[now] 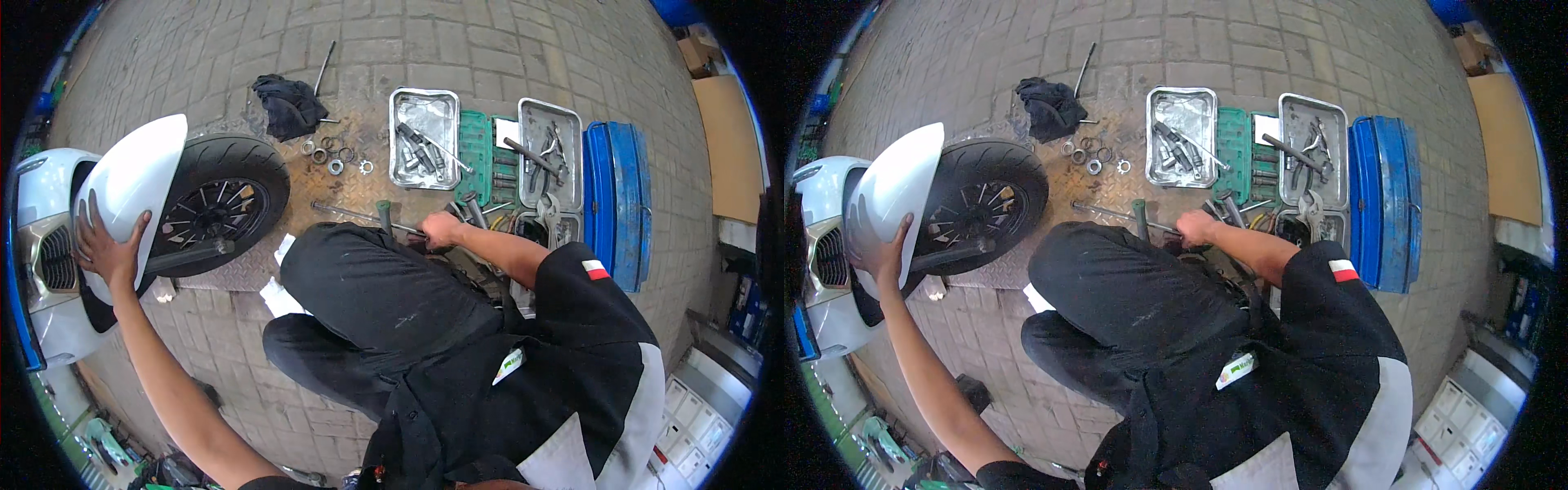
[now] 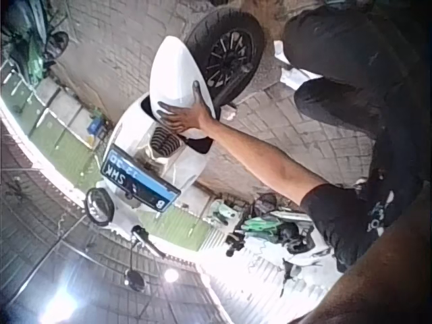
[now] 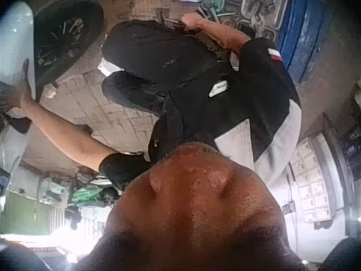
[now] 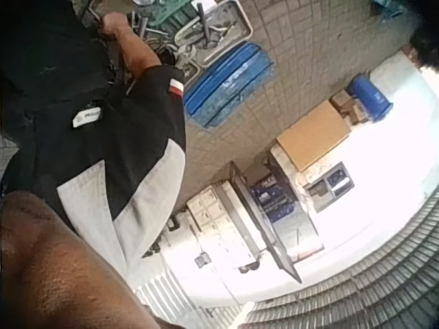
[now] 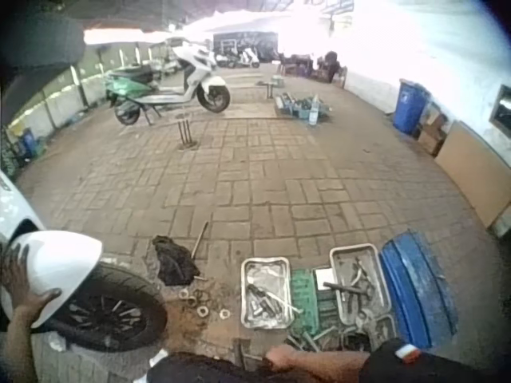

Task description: The person prepares the front wheel area of a motorcycle, uses a pneumatic impact wrench to loosen components, and handles the brake caliper assembly. They then apply grease to the internal parts of the brake caliper and reinstall it onto the wheel assembly.

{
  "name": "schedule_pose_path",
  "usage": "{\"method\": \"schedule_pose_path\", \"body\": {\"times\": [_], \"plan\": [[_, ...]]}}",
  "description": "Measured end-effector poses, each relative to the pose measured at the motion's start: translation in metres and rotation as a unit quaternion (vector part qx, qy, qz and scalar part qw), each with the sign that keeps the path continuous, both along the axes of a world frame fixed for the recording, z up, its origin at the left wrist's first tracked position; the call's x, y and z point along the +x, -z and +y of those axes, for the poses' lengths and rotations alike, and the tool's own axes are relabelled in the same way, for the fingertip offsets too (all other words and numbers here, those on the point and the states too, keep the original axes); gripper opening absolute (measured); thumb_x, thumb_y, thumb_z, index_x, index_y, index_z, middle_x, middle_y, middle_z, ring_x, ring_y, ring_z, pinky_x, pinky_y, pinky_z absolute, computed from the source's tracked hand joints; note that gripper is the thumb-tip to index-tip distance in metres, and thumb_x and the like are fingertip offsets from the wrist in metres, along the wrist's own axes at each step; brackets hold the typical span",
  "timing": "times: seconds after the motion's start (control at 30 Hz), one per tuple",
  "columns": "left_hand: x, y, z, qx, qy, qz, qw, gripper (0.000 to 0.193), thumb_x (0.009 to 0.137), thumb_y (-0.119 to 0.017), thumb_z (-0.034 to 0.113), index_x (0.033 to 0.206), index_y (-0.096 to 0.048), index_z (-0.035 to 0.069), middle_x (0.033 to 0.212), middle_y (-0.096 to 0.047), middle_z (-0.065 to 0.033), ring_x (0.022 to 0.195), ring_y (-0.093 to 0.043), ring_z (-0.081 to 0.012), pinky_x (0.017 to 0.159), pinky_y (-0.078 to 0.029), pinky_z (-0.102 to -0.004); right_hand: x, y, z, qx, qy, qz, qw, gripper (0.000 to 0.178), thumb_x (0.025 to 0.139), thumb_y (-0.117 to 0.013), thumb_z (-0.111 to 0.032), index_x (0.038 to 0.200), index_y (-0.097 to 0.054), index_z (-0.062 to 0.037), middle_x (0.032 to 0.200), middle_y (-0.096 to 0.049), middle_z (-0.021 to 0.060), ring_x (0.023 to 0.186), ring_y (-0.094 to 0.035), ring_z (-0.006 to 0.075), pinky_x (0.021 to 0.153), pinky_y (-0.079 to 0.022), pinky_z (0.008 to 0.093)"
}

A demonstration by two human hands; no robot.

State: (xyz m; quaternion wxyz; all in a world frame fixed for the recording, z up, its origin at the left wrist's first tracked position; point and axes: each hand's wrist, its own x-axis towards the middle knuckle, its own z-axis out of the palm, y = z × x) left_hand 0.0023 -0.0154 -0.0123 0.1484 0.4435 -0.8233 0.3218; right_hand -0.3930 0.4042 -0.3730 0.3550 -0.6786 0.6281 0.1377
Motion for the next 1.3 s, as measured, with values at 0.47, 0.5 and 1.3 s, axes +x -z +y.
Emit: {"method": "schedule_pose_path", "body": {"times": [0.47,0.5,1.3], "plan": [[0.008,0.003,-0.001,0.009,-0.029,0.002,1.0,0.111,0.061,-0.067,0.078,0.152,-0.017,0.036,0.156,-0.023,-0.0061,0.144,-0.016,-0.0314,0.112,-0.007,-0.0622,-0.074,-0.116,0.0,-0.038,0.171,-0.204,0.963,0.04,0.064,-0.074,-0.033,0.09,-0.068,-0.0019,0.076,-0.065,0.0207,0.073,-0.064,0.0349,0.068,-0.049,0.0446],[0.01,0.003,-0.002,0.013,-0.045,-0.002,0.999,0.111,0.061,-0.067,0.077,0.152,-0.017,0.036,0.156,-0.023,-0.0059,0.144,-0.016,-0.0317,0.112,-0.007,-0.062,-0.088,-0.116,-0.001,-0.056,0.176,-0.203,0.962,0.041,0.064,-0.074,-0.033,0.088,-0.068,-0.001,0.074,-0.064,0.0206,0.071,-0.064,0.0336,0.067,-0.049,0.0436],[-0.003,-0.003,0.009,0.032,0.017,0.014,0.999,0.116,0.059,-0.066,0.081,0.152,-0.017,0.032,0.155,-0.022,-0.0124,0.145,-0.013,-0.0333,0.112,-0.006,-0.065,-0.172,0.022,-0.1,-0.188,0.659,-0.364,0.631,0.034,0.068,-0.072,-0.021,0.093,-0.066,0.0004,0.074,-0.066,0.009,0.069,-0.063,0.019,0.067,-0.049,0.0306]]}}
